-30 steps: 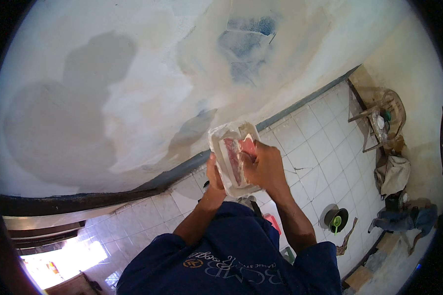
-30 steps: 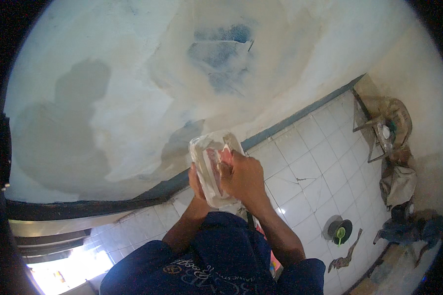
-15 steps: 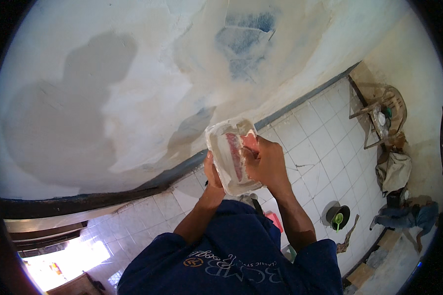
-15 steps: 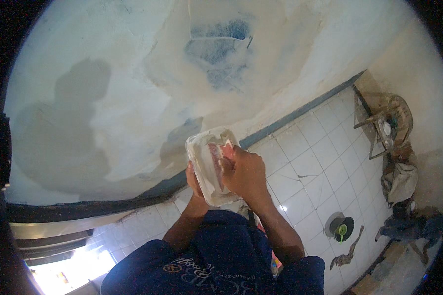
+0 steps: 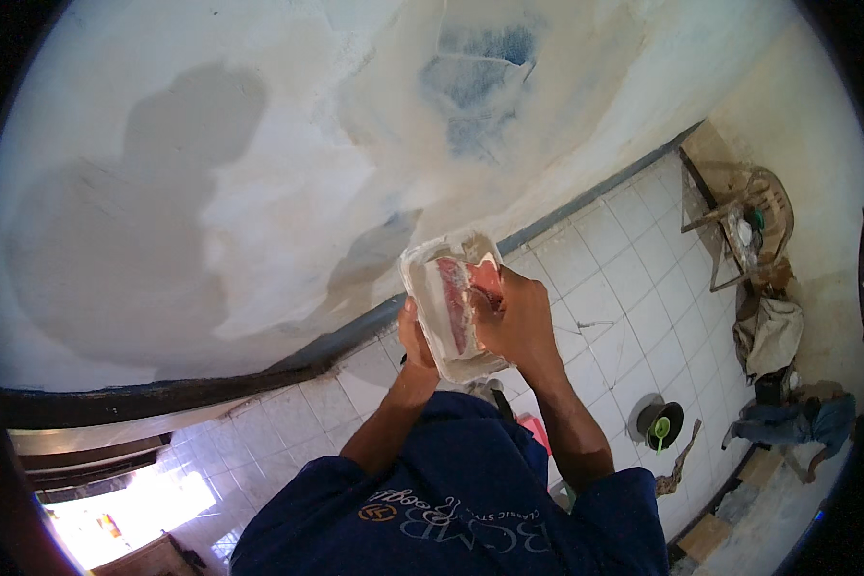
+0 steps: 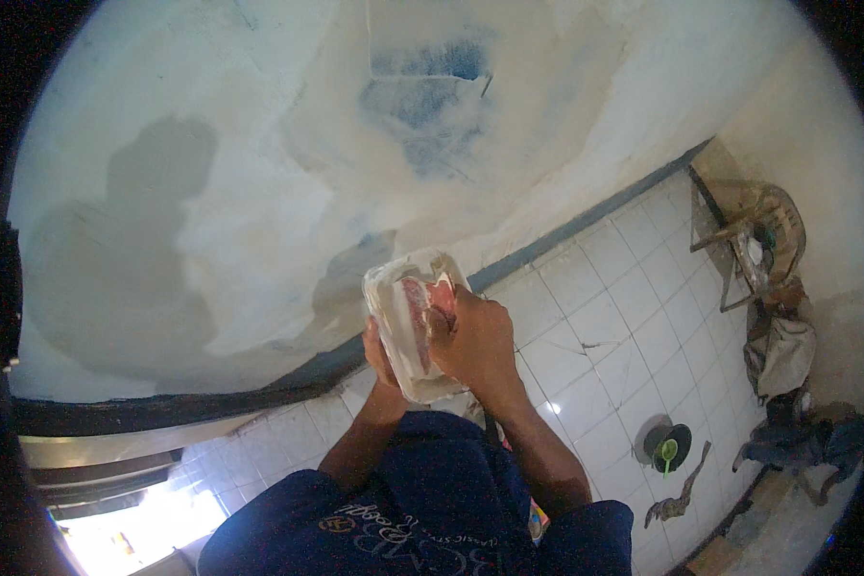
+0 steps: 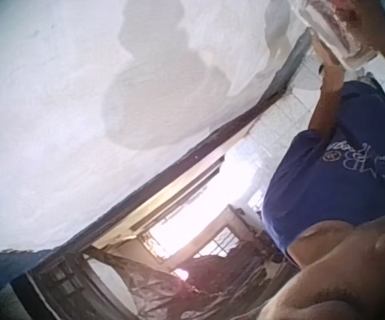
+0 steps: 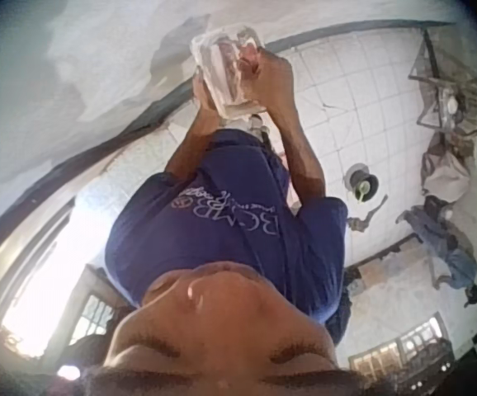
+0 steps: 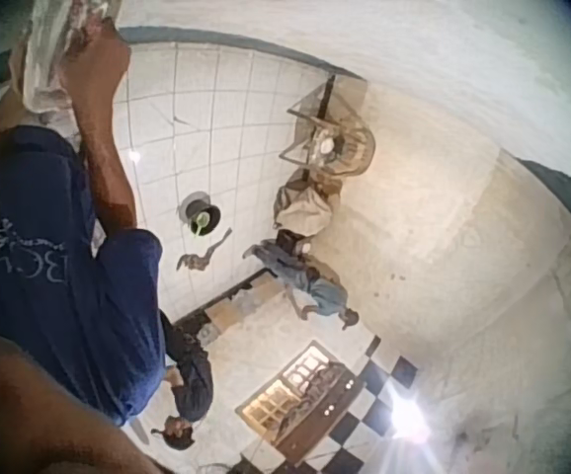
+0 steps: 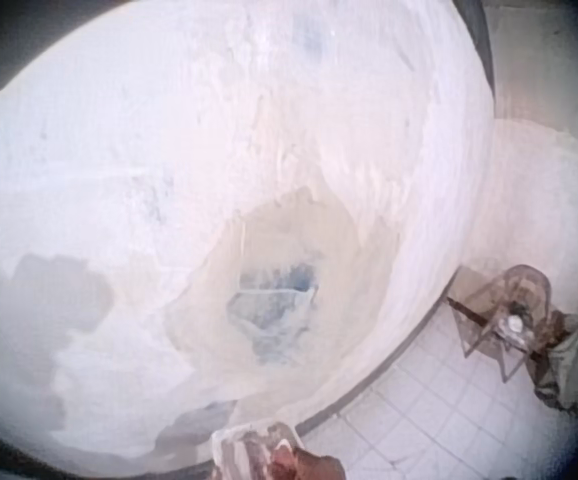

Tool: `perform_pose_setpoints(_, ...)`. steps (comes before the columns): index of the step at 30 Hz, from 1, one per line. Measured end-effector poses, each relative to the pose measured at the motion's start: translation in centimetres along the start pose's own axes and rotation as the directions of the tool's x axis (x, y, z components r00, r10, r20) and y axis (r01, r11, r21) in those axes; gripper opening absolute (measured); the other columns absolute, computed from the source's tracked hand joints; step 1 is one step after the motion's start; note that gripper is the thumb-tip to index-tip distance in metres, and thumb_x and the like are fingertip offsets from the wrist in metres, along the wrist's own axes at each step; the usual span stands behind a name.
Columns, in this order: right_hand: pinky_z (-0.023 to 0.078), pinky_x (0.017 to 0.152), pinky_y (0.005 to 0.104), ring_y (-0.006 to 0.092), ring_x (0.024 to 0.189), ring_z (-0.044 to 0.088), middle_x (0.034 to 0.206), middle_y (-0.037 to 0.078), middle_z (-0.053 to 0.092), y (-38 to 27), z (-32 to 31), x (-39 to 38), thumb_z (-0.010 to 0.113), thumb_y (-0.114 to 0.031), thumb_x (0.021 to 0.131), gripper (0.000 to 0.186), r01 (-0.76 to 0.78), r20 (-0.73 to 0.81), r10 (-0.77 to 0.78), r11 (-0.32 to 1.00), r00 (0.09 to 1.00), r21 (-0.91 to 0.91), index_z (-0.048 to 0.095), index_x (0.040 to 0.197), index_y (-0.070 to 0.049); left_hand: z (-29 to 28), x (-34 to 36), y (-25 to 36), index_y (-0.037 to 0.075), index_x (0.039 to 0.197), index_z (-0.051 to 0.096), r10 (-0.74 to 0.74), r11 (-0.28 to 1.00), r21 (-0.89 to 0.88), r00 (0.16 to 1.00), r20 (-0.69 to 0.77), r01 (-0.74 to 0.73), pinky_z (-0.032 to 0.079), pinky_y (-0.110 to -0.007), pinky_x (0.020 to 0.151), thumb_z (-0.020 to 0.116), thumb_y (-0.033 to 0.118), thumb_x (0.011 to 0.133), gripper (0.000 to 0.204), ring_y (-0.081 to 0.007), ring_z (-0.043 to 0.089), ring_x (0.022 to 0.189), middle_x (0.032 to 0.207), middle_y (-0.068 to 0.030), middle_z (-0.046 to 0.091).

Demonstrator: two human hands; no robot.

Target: The person applies white putty from a plastic container onto a damaged wall using a putty knife, spreading it over several areas.

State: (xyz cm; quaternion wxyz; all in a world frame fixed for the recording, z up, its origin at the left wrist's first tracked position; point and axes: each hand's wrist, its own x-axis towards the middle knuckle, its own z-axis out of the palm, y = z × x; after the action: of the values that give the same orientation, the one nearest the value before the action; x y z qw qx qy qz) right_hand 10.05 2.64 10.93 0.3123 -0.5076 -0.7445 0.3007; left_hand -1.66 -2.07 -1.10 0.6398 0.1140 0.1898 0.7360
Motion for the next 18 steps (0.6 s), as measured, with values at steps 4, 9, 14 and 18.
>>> perform_pose_setpoints(4, 0.05, 0.058, 0.0473, 0.0417, 0.062, 0.062, 0.064, 0.023, 0.061, -1.2, 0.3, -0.5, 0.062, -0.017, 0.078, 0.021, 0.017, 0.042, -0.02, 0.997, 0.999, 0.069, 0.06, 0.085, 0.003, -2.7, 0.3, -0.3, 0.004, 0.14, 0.041, -0.033, 0.838, -0.487, 0.914, 0.405, 0.246, 0.04, -0.042, 0.107, 0.044, 0.054, 0.09, 0.071, -0.0302, 0.049, 0.124, 0.138, -0.0166, 0.048)
perform_pose_setpoints(9, 0.049, 0.055, 0.0476, 0.0402, 0.06, 0.062, 0.063, 0.021, 0.061, 0.8, -2.3, 0.1, 0.062, -0.018, 0.079, 0.017, 0.016, -0.076, -0.016, 1.0, 0.997, -0.003, 0.063, 0.085, -0.002, 1.3, -0.3, 0.4, 0.004, 0.143, 0.037, -0.019, 1.0, 0.021, 1.0, -0.005, 0.019, 0.041, -0.043, 0.105, 0.045, 0.054, 0.09, 0.073, -0.0308, 0.049, 0.125, 0.137, -0.0167, 0.048)
perform_pose_setpoints(14, 0.049, 0.052, 0.0478, 0.0383, 0.058, 0.063, 0.062, 0.018, 0.062, 0.6, -2.4, -0.5, 0.063, -0.018, 0.08, 0.016, 0.058, -0.062, -0.082, 0.948, 0.995, -0.314, 0.062, 0.087, -0.003, 2.4, -0.7, 0.6, 0.006, 0.144, 0.033, -0.046, 0.999, 0.025, 0.999, 0.007, 0.046, 0.043, -0.045, 0.103, 0.05, 0.052, 0.088, 0.074, -0.0316, 0.051, 0.123, 0.137, -0.0169, 0.049)
perform_pose_setpoints(18, 0.046, 0.049, 0.0455, 0.0369, 0.053, 0.06, 0.058, 0.017, 0.059, -0.8, -0.1, -1.5, 0.062, -0.015, 0.079, 0.014, 0.086, 0.036, -0.078, 0.918, 0.996, -0.386, 0.06, 0.085, -0.003, 1.4, -0.6, 0.1, 0.005, 0.141, 0.038, -0.117, 0.992, 0.035, 0.991, -0.071, 0.12, 0.044, -0.045, 0.101, 0.052, 0.051, 0.088, 0.072, -0.0309, 0.052, 0.121, 0.135, -0.0169, 0.05)
